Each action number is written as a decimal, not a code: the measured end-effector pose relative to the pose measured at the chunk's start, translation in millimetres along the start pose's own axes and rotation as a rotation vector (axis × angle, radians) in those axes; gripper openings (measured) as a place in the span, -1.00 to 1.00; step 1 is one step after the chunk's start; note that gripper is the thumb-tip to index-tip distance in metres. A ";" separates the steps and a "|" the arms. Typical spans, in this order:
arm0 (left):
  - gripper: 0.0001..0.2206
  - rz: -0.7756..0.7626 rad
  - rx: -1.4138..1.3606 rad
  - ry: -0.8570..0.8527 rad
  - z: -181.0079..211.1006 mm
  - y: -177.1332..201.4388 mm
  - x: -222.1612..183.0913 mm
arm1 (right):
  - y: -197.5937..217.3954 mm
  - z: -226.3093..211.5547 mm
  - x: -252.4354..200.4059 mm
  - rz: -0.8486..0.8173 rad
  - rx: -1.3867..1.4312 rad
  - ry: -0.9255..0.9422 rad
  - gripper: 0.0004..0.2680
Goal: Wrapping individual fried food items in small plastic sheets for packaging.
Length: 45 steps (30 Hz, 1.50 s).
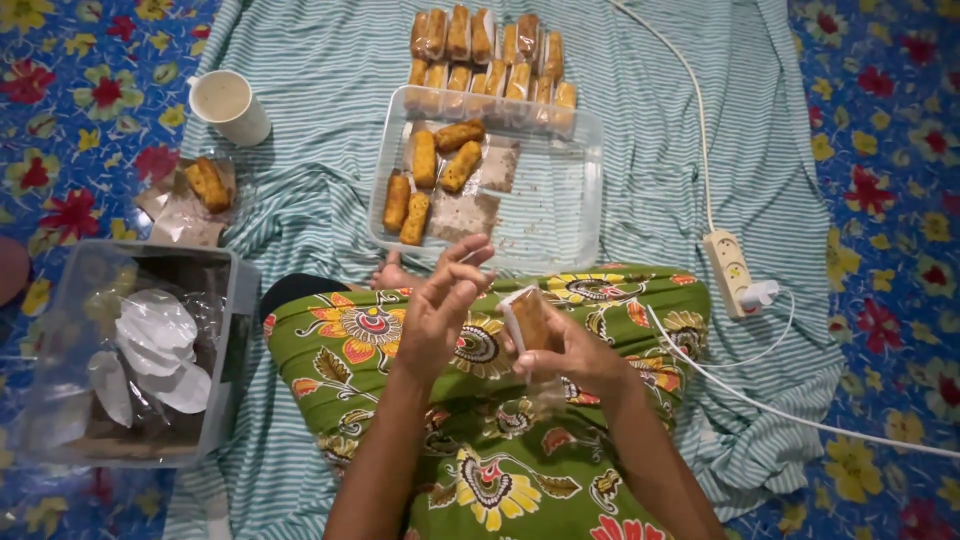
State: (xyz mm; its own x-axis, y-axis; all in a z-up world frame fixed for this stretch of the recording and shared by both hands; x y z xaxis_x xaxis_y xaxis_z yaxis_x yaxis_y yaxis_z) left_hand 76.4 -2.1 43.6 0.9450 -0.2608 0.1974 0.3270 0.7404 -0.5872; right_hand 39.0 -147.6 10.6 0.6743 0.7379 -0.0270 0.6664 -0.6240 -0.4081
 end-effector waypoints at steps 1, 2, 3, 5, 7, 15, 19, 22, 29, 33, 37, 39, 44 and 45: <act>-0.87 -0.046 0.059 0.006 3.6 -6.2 -1.2 | 1.4 2.9 -1.3 0.012 0.003 -0.017 -0.45; -0.87 -0.091 0.119 0.011 7.0 -12.3 -2.4 | 2.9 5.9 -2.6 0.024 0.005 -0.033 -0.41; -0.87 -0.089 0.119 0.009 1.8 -10.2 -4.1 | 1.9 5.9 -3.3 0.021 0.005 -0.035 -0.41; -0.86 -0.138 0.173 -0.023 -6.9 -10.9 -6.4 | 3.2 8.5 -6.1 0.050 -0.011 -0.074 -0.38; -0.90 -0.146 0.176 -0.031 -5.7 -10.6 -5.6 | 1.8 8.5 -5.0 0.042 -0.021 -0.089 -0.38; -0.91 -0.059 0.096 -0.001 4.1 6.3 -1.0 | -1.3 7.4 -5.1 -0.062 -0.028 -0.086 -0.51; -0.89 -0.161 0.185 0.063 -3.6 13.4 -2.0 | 2.0 24.0 -7.6 -0.167 0.057 -0.099 -0.56; -0.78 -0.271 0.168 0.180 -6.6 3.1 -2.5 | -1.7 25.3 -6.8 -0.285 0.152 -0.093 -0.61; -0.82 -0.447 0.207 0.176 -15.9 -12.4 -0.6 | -12.9 25.1 -8.0 -0.433 0.220 -0.074 -0.63; -0.89 -0.438 0.264 0.147 -16.2 -12.1 2.4 | -14.1 26.4 -7.5 -0.444 0.259 -0.072 -0.62; -0.92 -0.322 0.304 0.102 -13.0 1.7 6.0 | -13.4 22.6 -7.7 -0.452 0.280 -0.067 -0.62; -0.93 -0.315 0.304 0.081 -2.6 -1.9 6.3 | -16.1 18.3 -7.2 -0.482 0.272 -0.060 -0.63; -0.82 -0.463 0.306 0.142 -6.4 -26.6 -0.5 | -4.7 45.9 -18.4 -0.476 0.290 -0.066 -0.63; -0.82 -0.463 0.307 0.141 -7.1 -26.2 -0.6 | -8.5 40.6 -16.7 -0.477 0.289 -0.065 -0.63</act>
State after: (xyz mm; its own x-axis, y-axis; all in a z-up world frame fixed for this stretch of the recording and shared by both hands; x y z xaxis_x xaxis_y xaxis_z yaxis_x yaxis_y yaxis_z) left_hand 67.2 -25.8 53.3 0.6992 -0.6655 0.2610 0.7139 0.6696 -0.2049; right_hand 9.1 -144.2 -22.5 0.2920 0.9413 0.1693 0.7725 -0.1278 -0.6221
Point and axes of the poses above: each hand's wrist, its own x-axis towards the middle knuckle, its own y-axis out of the back of the hand, z = x × y, the point moved 8 cm from there along x, towards the middle knuckle, and after that the axes turned 8 degrees about -z, right-handed, at the moved point
